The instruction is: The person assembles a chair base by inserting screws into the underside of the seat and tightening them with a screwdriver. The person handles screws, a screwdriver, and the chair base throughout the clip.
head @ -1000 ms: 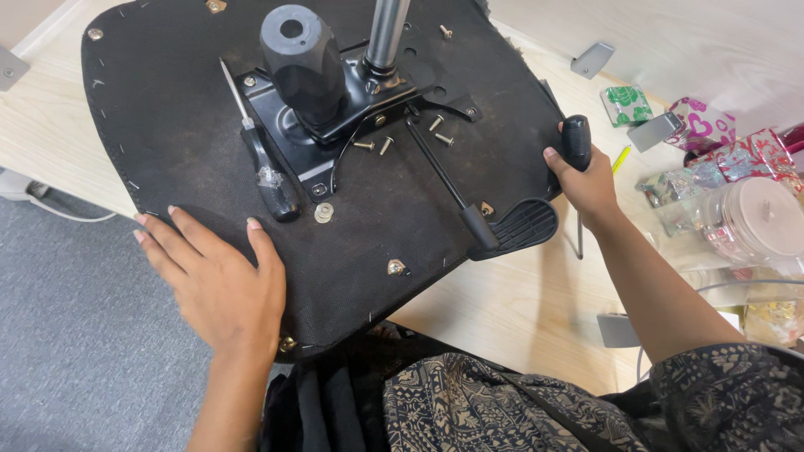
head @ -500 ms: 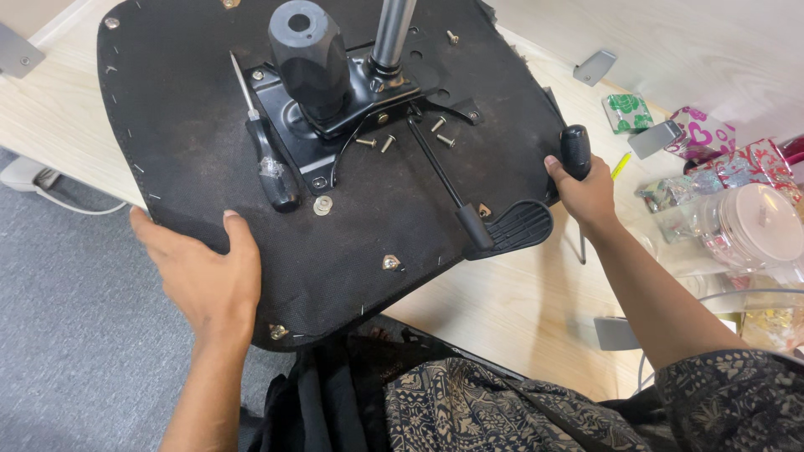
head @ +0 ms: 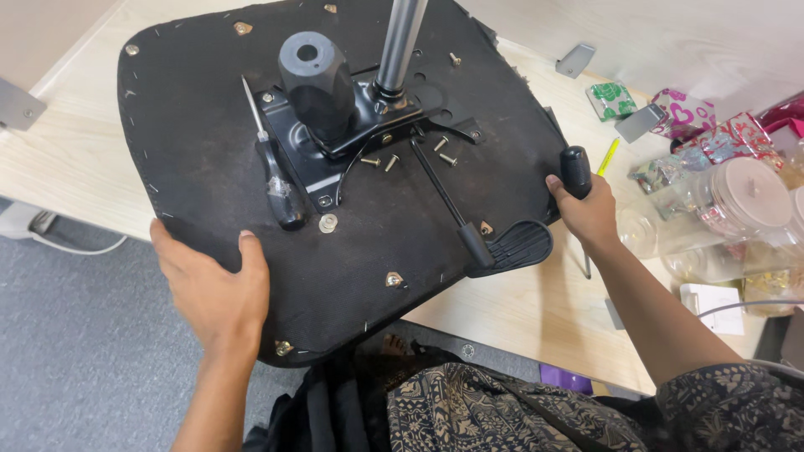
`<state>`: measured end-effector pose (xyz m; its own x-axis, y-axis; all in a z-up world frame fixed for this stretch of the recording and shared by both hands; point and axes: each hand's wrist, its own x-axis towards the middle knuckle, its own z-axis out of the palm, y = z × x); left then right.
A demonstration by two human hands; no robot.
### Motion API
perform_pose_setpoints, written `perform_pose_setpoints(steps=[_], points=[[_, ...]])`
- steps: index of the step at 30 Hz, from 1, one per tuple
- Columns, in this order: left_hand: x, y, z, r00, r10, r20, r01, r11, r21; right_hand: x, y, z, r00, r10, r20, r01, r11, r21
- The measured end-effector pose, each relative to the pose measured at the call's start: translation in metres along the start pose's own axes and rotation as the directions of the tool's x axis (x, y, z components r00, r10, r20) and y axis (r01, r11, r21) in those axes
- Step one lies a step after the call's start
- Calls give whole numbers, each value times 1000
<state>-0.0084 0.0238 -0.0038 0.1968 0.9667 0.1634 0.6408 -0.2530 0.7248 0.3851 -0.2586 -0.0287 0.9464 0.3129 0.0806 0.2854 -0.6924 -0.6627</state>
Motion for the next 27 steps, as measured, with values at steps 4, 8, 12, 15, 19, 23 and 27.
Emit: perform_pose_setpoints(steps=[4, 8, 12, 15, 19, 23, 27], points=[[14, -12, -4, 999, 47, 14, -46, 998, -40, -20, -14, 0, 997, 58, -41, -60, 997, -54], [33, -20, -10, 992, 119, 34, -116, 990, -80, -45, -21, 2, 991, 110, -77, -114, 992, -50], [60, -26, -13, 981, 166, 101, -155, 982, -109, -76, -29, 5, 978, 165, -127, -175, 981, -78], [82, -26, -10, 965, 201, 166, -181, 975, -126, -104, -32, 5, 958, 188, -215, -208, 976, -72], [103, -24, -1, 936, 267, 230, -242, 961, -132, -135, -38, 2, 935, 248, -253, -264, 964, -28], [124, -20, 14, 895, 365, 257, -334, 929, -159, -161, -42, 2, 917, 248, -311, -273, 961, -40], [145, -16, 31, 856, 424, 297, -385, 905, -182, -175, -48, 8, 905, 210, -369, -247, 967, -57]])
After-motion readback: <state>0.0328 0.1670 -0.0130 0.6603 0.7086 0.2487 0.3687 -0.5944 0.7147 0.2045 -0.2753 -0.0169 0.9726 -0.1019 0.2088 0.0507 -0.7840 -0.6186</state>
